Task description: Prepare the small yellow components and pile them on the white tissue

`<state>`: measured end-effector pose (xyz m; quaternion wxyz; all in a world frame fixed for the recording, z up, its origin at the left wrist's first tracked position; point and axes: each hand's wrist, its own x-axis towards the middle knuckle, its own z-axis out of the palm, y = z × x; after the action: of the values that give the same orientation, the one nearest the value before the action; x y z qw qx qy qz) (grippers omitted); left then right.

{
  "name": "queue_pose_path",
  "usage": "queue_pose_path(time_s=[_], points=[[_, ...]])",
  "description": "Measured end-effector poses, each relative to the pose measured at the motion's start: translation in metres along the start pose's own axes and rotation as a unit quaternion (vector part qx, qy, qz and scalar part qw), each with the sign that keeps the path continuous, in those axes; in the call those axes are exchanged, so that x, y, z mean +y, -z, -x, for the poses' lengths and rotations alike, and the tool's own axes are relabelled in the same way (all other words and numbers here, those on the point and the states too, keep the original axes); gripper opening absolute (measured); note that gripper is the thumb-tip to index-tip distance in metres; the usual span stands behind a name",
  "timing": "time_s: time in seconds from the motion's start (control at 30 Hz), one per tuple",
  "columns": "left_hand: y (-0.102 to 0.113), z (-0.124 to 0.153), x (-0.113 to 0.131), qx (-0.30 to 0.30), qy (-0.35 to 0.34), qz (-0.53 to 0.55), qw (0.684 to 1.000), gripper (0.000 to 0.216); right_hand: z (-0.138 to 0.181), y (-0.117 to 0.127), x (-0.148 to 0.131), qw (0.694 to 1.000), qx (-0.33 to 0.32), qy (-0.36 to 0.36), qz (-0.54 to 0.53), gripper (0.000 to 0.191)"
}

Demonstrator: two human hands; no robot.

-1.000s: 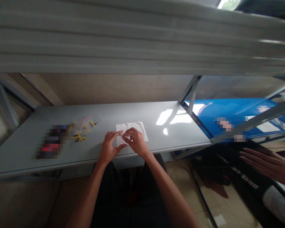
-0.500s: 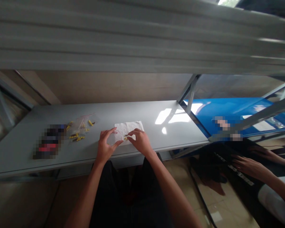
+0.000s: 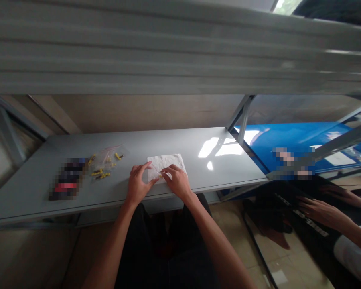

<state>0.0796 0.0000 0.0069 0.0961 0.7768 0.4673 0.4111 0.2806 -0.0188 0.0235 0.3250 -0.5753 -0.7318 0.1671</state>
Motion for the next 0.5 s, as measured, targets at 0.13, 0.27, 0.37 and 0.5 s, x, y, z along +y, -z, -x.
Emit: queue_pose_path(time_s=[0.13, 0.27, 0.37, 0.5], points=[[0.011, -0.028, 0.009, -0.104, -0.074, -0.135, 0.983, 0.051, 0.003, 0.011, 0.013, 0.996, 0.083, -0.023, -0.036, 0.022], [0.017, -0.069, 0.029, -0.185, -0.202, -0.240, 0.931, 0.042, 0.006, 0.017, 0.030, 0.990, 0.113, -0.053, -0.061, 0.024], [0.012, -0.090, 0.041, -0.220, -0.264, -0.239, 0.908, 0.032, 0.008, 0.017, 0.038, 0.985, 0.129, -0.068, -0.090, 0.024], [0.001, -0.098, 0.040, -0.247, -0.286, -0.197, 0.905, 0.032, 0.010, 0.017, 0.042, 0.978, 0.149, -0.082, -0.123, 0.024]])
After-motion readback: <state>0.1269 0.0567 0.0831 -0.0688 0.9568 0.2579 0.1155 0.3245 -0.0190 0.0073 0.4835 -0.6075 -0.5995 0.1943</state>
